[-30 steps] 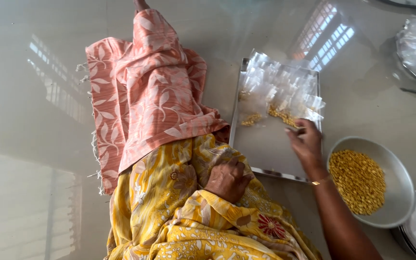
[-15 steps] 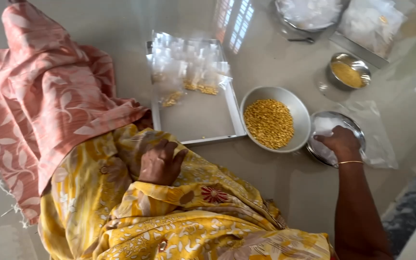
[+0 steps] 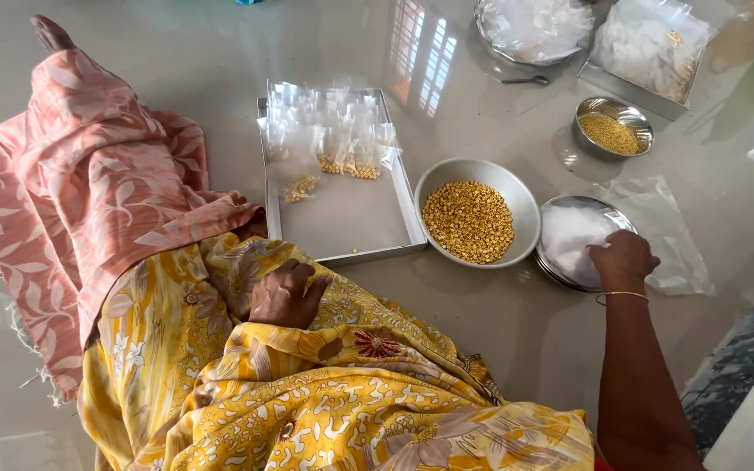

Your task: The person manually fills small plastic bags with grains from a bowl and places them onto a tray.

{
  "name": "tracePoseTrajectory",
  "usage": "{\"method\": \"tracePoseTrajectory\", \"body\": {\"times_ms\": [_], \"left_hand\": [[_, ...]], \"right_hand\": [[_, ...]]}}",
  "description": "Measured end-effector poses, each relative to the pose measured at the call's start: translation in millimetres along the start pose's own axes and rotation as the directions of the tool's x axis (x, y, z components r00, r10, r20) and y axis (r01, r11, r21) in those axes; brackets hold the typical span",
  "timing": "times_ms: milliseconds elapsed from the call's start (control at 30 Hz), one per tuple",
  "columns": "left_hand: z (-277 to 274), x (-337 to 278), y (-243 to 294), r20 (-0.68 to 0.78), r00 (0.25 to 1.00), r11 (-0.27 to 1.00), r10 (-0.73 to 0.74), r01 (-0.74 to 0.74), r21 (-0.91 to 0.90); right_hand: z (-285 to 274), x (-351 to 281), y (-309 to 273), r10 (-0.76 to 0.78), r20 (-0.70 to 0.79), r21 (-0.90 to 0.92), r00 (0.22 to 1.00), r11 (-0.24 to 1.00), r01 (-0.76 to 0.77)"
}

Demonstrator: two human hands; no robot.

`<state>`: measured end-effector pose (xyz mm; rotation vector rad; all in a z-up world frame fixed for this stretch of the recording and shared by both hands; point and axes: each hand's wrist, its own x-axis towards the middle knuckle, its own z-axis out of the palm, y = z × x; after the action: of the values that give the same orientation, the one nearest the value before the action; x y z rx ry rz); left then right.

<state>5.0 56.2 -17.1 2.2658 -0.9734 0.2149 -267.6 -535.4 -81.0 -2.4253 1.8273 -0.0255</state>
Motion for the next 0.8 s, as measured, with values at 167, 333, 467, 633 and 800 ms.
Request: {"method": "tracePoseTrajectory", "body": {"times_ms": [167, 333, 467, 633, 800], "left_hand": [[-3, -2, 14, 0.002, 1.000, 1.000, -0.019, 0.019, -0.008], [4, 1, 10, -0.013, 1.000, 0.999, 0.019, -0.019, -0.033], [3, -1, 12, -0.021, 1.000, 0.998, 0.011, -0.012, -0.055], [0, 4, 26, 0.004, 1.000, 0.969, -0.027, 0.027, -0.246], [-4, 12, 56, -0.049, 0.998, 0.719, -0.046, -0.001, -0.695]], "right_hand": [[-31, -34, -18, -0.316, -0.145, -0.194, 0.938, 0.938, 0.286], [-1, -5, 22, -0.328, -0.284, -0.003, 0.901, 0.940, 0.341], [-33, -35, 13, -0.298, -0.493, -0.044, 0.817, 0.947, 0.318], [-61, -19, 9, -0.269, -0.673, 0.232, 0.689, 0.808, 0.542], [-123, -117, -112, -0.449, -0.302, 0.949, 0.841, -0.061, 0.308]]}}
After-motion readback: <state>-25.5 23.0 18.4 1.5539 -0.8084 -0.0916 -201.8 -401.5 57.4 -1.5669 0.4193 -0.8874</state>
